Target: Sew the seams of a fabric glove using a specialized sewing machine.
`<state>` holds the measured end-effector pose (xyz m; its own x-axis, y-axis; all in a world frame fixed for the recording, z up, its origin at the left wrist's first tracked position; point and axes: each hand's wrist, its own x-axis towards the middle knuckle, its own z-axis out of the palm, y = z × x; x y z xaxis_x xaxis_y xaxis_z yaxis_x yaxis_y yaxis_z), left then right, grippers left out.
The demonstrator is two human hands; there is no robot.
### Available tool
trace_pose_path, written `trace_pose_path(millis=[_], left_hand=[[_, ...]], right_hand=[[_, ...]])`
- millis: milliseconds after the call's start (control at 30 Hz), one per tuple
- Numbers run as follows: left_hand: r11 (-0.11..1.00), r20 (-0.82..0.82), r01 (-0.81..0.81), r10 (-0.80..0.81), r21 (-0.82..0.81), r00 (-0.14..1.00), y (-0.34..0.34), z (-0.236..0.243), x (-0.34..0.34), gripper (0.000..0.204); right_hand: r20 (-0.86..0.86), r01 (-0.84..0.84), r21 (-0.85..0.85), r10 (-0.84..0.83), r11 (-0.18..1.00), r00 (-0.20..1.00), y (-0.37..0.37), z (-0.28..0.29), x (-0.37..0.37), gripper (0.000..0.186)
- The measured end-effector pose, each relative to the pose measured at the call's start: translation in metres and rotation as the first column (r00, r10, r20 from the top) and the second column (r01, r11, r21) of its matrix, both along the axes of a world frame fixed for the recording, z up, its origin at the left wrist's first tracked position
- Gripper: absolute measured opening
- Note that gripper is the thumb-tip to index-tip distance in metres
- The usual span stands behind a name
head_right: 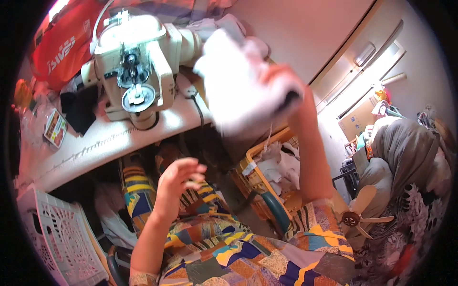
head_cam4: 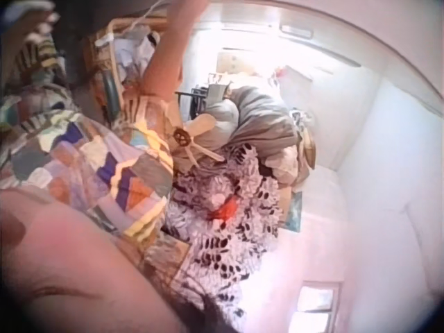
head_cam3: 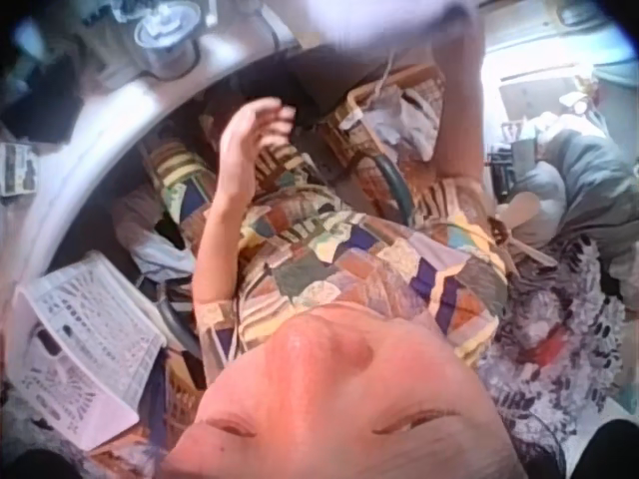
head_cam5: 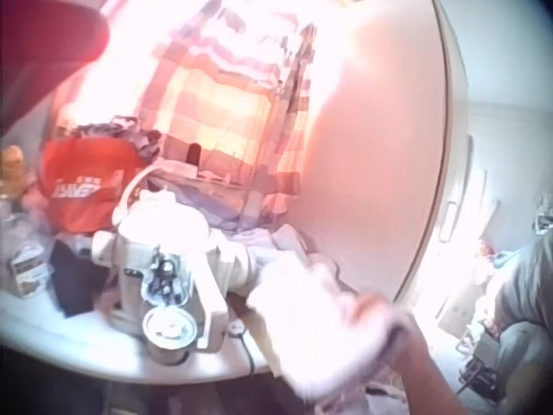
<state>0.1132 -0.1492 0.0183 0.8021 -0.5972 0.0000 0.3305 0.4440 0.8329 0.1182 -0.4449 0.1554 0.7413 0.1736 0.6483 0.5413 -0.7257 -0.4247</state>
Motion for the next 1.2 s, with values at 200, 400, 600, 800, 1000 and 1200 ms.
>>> trace_pose_path(millis=[200,400,600,800,1000,1200], left_hand=[[0.917,-0.42,-0.174,0.008,-0.358,0.907,-0.018,-0.02,0.0,0.043],[0.957,-0.303,-0.239,0.182,-0.162,0.936,-0.014,-0.013,-0.019,0.032],[0.987,-0.175,-0.162,0.157,-0.012,0.972,-0.013,-0.018,-0.03,0.043],[0.84,0.189,-0.519,0.491,0.156,0.851,-0.002,-0.045,-0.043,0.055],[0.944,0.176,-0.313,0.293,0.104,0.94,-0.001,-0.03,-0.066,0.093],[0.951,-0.128,-0.307,0.307,0.02,0.943,0.01,-0.033,-0.053,0.033]], right_hand=[[-0.458,-0.319,0.357,0.462,0.878,0.76,0.081,-0.084,-0.107,0.033],[-0.5,0.263,0.753,0.265,0.603,0.825,0.106,-0.144,-0.14,0.056],[-0.584,0.475,0.807,0.346,0.351,0.734,0.139,-0.132,-0.12,0.047],[-0.504,0.452,0.831,0.093,0.324,0.859,0.148,-0.136,-0.108,0.03],[-0.434,0.159,0.745,0.29,0.648,0.853,0.166,-0.125,-0.104,0.031],[-0.193,0.3,0.574,-0.23,0.762,0.954,0.149,-0.128,-0.096,0.04]])
